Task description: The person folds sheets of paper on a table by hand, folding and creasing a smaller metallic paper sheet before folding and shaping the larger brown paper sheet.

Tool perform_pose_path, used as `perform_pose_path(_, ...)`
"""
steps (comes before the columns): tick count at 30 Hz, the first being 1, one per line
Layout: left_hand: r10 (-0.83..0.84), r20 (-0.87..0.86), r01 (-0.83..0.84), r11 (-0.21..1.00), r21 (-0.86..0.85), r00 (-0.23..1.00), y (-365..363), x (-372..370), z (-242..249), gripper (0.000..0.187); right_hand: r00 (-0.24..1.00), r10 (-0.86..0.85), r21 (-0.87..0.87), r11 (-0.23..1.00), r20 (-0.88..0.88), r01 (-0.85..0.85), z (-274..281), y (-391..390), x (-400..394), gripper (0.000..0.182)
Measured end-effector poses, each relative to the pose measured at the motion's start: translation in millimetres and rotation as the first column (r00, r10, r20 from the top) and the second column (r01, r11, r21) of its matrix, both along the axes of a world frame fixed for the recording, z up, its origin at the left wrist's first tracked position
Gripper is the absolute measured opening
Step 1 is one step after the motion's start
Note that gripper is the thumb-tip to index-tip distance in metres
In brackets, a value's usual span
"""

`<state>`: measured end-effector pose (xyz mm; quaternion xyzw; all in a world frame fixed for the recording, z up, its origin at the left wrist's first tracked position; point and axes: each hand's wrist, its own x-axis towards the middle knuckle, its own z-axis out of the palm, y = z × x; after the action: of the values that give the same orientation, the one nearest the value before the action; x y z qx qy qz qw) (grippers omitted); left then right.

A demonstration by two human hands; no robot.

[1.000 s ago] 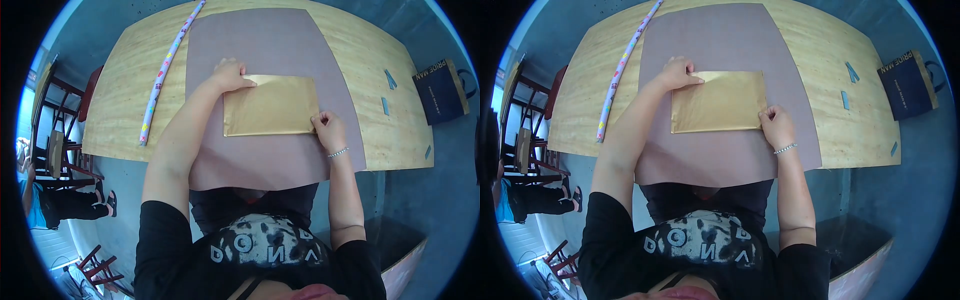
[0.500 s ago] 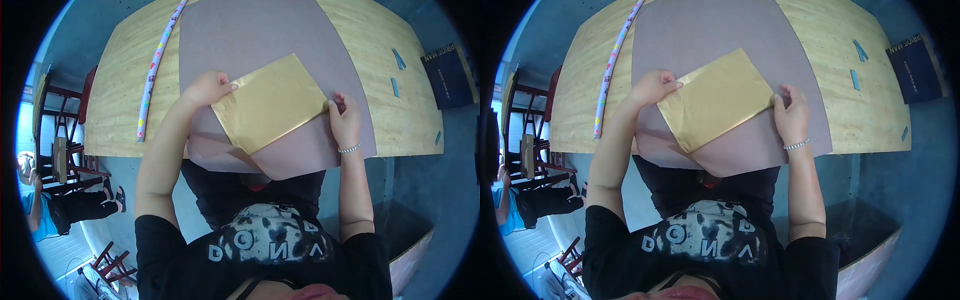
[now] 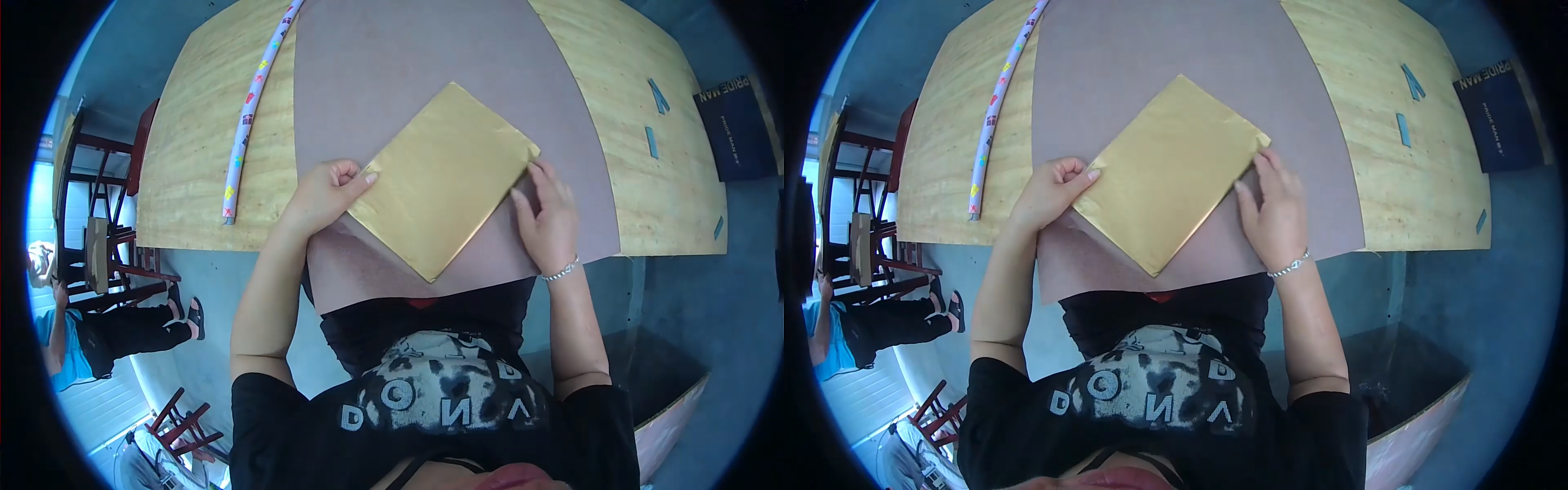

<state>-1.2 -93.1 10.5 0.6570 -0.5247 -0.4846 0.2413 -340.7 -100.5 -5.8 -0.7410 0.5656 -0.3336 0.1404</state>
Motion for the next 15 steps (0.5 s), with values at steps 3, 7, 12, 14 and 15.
perform_pose_path(3,0.015,-0.014,-0.016,1.0,-0.023,1.0,2.4,3.7,-14.0,0.023,0.936,0.217,0.005,0.974,-0.276,-0.224,-1.8,-2.9,4.0,0.059)
perform_pose_path(7,0.001,0.059,0.001,0.999,-0.041,0.998,1.3,5.0,-13.4,0.024,0.786,0.278,0.189,0.96,-0.553,-0.206,-5.9,-6.1,11.6,0.075)
perform_pose_path(12,0.009,0.179,0.0,0.999,-0.047,0.984,-1.3,1.5,-11.0,0.027,0.794,0.117,0.158,0.987,-0.596,-0.026,-10.6,-21.8,-0.3,0.077)
perform_pose_path(14,0.0,0.142,0.012,0.996,-0.086,0.99,-2.2,2.9,-18.0,0.029,0.775,0.087,0.136,0.991,-0.626,-0.002,-9.1,-24.6,-2.4,0.077)
perform_pose_path(15,-0.007,0.114,0.021,0.993,-0.118,0.994,0.5,6.9,-20.8,0.031,0.778,0.065,0.144,0.989,-0.625,0.033,-8.2,-25.2,-2.8,0.076)
